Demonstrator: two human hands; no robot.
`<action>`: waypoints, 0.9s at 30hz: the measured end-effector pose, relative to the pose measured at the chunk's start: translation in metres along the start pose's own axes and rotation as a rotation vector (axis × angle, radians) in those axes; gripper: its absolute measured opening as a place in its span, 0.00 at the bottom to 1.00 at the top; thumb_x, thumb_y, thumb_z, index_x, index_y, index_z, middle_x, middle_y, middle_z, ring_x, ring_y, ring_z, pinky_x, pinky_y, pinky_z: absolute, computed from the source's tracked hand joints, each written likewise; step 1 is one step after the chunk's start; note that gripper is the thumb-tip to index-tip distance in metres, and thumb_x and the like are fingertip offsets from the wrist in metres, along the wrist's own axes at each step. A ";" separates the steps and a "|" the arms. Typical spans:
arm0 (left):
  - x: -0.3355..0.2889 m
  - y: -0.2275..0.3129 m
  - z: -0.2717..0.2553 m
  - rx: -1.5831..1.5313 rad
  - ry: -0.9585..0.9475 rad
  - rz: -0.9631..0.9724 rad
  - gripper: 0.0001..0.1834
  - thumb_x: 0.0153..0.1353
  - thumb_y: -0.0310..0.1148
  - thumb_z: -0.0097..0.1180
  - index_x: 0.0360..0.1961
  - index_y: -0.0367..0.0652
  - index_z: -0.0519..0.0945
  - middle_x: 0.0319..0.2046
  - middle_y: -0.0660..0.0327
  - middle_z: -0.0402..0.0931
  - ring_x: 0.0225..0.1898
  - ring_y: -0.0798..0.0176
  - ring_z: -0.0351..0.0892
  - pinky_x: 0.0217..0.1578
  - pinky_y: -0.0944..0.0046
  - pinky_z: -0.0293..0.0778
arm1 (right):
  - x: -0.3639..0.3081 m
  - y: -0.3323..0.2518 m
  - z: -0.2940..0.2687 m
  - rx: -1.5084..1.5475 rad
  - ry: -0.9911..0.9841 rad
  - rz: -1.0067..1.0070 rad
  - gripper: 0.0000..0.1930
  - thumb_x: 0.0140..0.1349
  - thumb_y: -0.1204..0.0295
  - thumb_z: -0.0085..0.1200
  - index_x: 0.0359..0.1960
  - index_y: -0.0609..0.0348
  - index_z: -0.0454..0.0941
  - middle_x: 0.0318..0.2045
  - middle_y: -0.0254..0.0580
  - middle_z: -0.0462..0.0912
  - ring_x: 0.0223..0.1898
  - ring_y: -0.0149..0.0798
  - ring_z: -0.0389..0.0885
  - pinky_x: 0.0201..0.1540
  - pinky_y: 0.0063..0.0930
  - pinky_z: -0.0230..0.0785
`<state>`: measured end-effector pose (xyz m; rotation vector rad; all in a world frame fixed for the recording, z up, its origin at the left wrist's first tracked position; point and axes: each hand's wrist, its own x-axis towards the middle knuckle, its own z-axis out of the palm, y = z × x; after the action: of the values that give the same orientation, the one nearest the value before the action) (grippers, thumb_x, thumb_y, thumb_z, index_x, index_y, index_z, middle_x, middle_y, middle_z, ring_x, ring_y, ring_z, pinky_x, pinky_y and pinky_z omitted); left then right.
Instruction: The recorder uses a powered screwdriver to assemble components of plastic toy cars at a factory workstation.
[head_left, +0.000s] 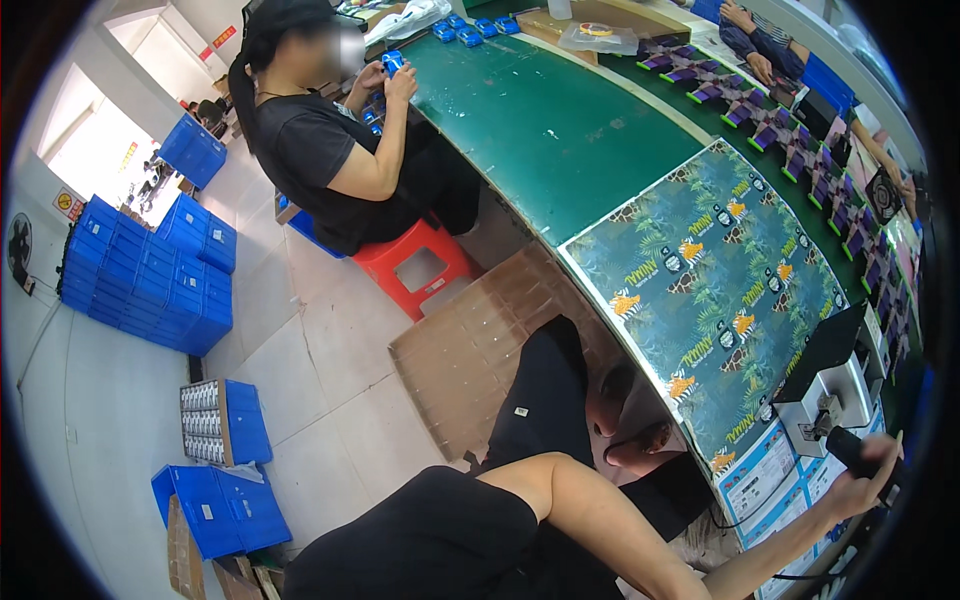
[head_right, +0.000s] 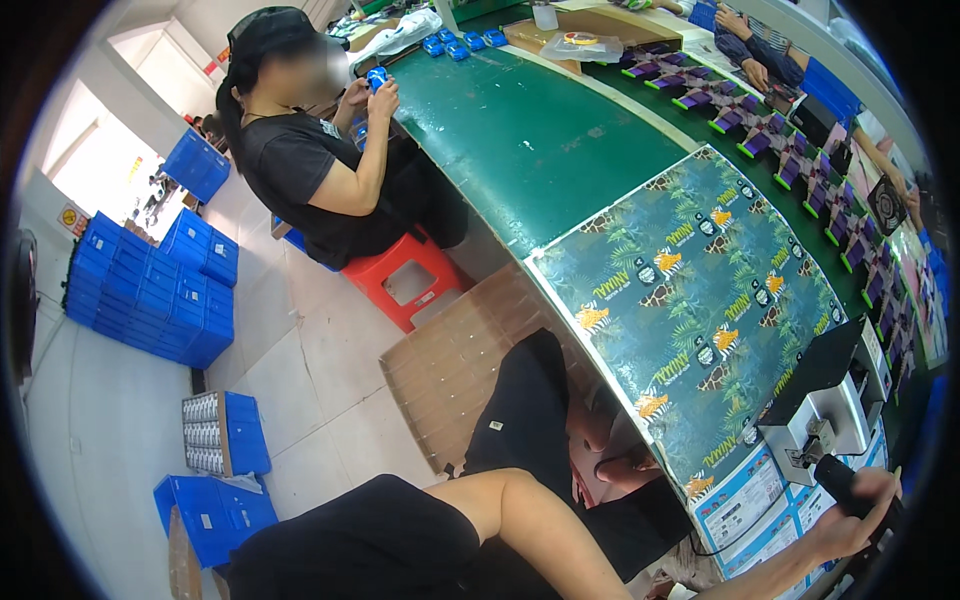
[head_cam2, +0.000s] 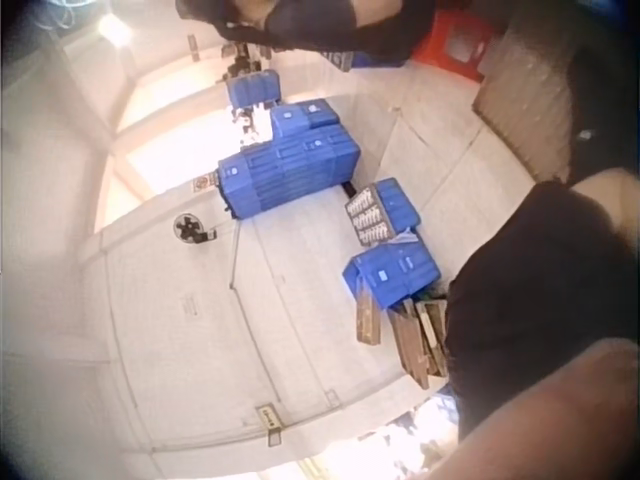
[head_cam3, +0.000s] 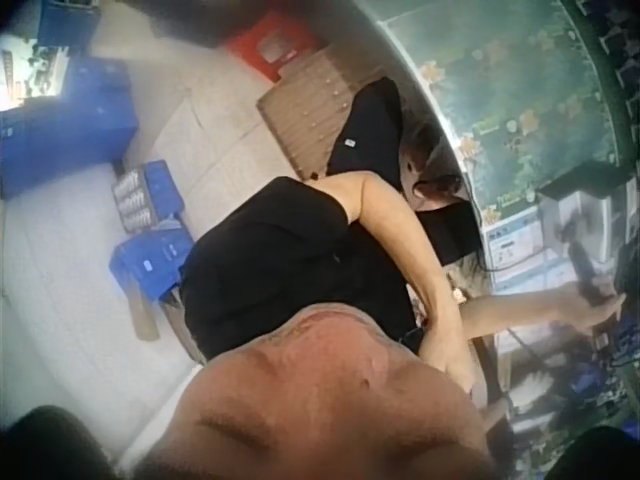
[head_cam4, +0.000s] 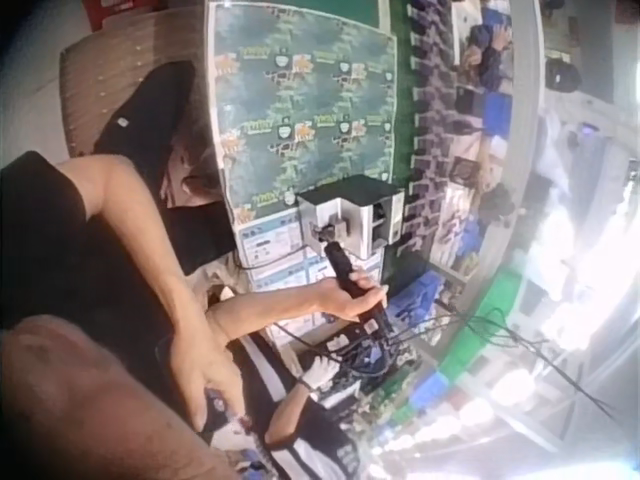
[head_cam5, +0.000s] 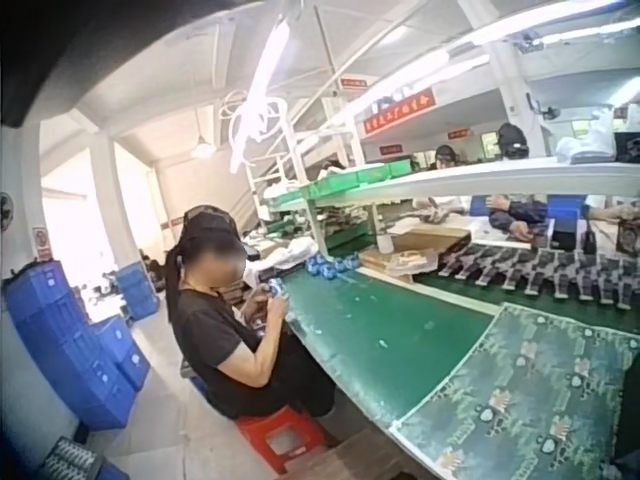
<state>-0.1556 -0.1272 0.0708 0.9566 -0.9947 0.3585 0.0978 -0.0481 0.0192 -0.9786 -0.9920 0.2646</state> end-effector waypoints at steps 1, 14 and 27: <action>-0.003 -0.005 0.000 0.053 -0.012 -0.023 0.22 0.70 0.40 0.52 0.46 0.26 0.77 0.41 0.40 0.79 0.43 0.49 0.78 0.44 0.51 0.73 | -0.001 0.001 -0.001 -0.013 0.025 0.016 0.11 0.71 0.72 0.46 0.45 0.70 0.76 0.27 0.39 0.66 0.30 0.32 0.66 0.41 0.27 0.63; -0.087 -0.025 -0.041 0.024 0.224 -0.439 0.25 0.63 0.41 0.64 0.51 0.31 0.76 0.43 0.47 0.80 0.43 0.57 0.78 0.43 0.58 0.74 | 0.010 0.017 -0.032 0.033 0.003 0.032 0.12 0.71 0.73 0.43 0.45 0.69 0.76 0.29 0.38 0.62 0.32 0.32 0.61 0.42 0.25 0.57; -0.275 0.090 -0.011 0.619 0.570 -1.080 0.22 0.52 0.38 0.66 0.42 0.31 0.78 0.35 0.45 0.80 0.39 0.45 0.81 0.42 0.51 0.73 | 0.006 0.007 -0.017 -0.001 -0.105 0.007 0.13 0.71 0.73 0.43 0.45 0.70 0.78 0.27 0.43 0.67 0.31 0.34 0.64 0.39 0.25 0.58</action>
<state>-0.3531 -0.0262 -0.1148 1.6742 0.2521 -0.0094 0.1165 -0.0508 0.0143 -0.9768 -1.0849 0.3239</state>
